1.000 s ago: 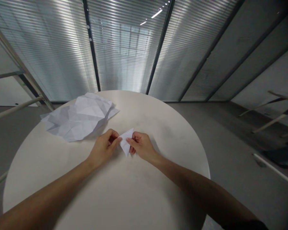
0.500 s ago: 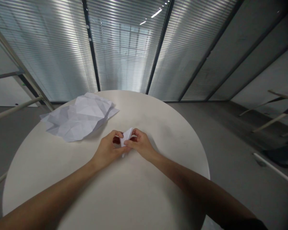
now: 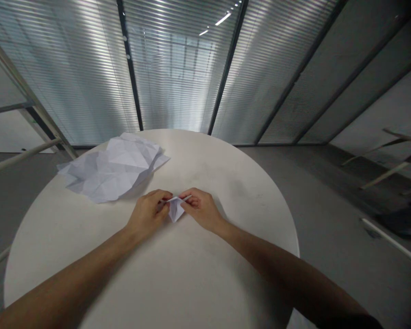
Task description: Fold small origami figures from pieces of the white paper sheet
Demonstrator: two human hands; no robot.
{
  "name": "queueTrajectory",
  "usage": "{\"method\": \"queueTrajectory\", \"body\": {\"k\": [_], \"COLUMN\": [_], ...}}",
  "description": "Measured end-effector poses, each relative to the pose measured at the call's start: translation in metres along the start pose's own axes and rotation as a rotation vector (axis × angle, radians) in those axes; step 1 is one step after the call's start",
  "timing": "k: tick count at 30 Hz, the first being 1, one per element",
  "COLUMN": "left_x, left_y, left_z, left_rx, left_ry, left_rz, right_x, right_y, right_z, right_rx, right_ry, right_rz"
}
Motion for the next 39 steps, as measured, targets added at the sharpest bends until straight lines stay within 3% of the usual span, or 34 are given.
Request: {"method": "queueTrajectory", "body": {"k": [5,9,15,22,25,32,39], "left_x": [-0.001,0.002,0.001,-0.005,-0.006,-0.013,-0.011], "left_y": [-0.004,-0.007,0.000,0.012,0.014,0.009,0.010], "left_z": [0.006,0.000,0.001,0.008,0.009,0.005,0.011], "left_rx": [-0.408,-0.524,-0.399,-0.122,-0.029,-0.140,-0.137], "left_ry": [0.387,0.564,0.410,0.394,0.412,0.427,0.394], "left_rz": [0.080,0.138,0.171,0.049,0.033,0.063,0.051], "right_x": [0.008,0.011,0.011,0.010,0.010,0.008,0.006], "right_y": [-0.004,-0.008,-0.006,0.003,0.004,-0.001,-0.002], "right_z": [0.012,0.013,0.016,0.013,0.010,0.013,0.011], "right_rx": [0.337,0.421,0.333,0.094,0.040,0.036,-0.060], "right_ry": [-0.397,-0.610,-0.693,-0.736,-0.786,-0.844,-0.732], "right_rz": [0.255,0.433,0.447,0.238,0.209,0.209,0.209]}}
Point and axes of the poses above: each hand's wrist, its own y-axis towards the middle knuckle, its own x-axis out of the back of the hand, z = x × y, the point moved 4 cm from there along y, towards the middle knuckle, and after that the axes turned 15 degrees about x, right-handed, at the moved point
